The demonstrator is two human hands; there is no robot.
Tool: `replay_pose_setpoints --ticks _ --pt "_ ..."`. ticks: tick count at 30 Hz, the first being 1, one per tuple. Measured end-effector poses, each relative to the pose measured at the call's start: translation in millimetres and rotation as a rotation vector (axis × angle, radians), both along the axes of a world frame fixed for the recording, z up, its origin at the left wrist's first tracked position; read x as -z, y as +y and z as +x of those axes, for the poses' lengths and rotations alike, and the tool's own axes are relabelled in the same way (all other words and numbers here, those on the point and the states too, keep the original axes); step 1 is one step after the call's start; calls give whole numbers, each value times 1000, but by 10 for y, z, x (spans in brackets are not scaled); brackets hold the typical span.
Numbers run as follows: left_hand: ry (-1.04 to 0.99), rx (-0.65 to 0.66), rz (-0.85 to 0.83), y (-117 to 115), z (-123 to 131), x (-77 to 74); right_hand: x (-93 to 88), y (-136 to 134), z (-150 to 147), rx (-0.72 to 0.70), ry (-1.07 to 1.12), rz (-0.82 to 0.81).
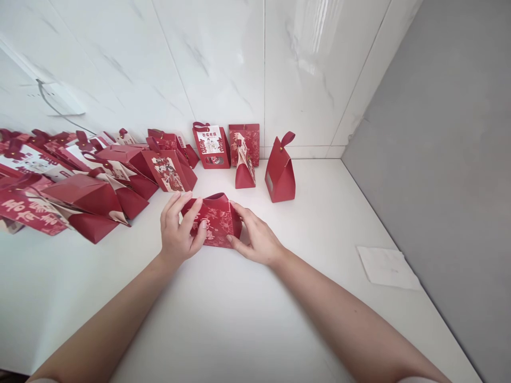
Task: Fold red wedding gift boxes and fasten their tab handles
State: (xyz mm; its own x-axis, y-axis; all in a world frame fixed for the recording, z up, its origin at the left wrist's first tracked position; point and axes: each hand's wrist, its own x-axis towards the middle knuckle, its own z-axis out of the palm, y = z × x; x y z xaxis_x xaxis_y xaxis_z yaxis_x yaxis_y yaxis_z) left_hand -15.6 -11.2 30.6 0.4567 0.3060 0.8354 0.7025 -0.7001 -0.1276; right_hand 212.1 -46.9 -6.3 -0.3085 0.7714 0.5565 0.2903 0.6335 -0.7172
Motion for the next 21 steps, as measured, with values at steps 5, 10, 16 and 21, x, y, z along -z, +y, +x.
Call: replay_pose_setpoints --ticks 5,10,16,21 --pt "8 -17 -29 0 0 1 -2 -2 4 5 20 -24" --pt "42 -16 -3 15 -9 2 11 -1 5 9 30 -31" --pt "60 0 2 39 -36 15 18 0 9 7 39 -37" --pt "34 39 -35 32 -26 31 12 2 21 1 32 -64"
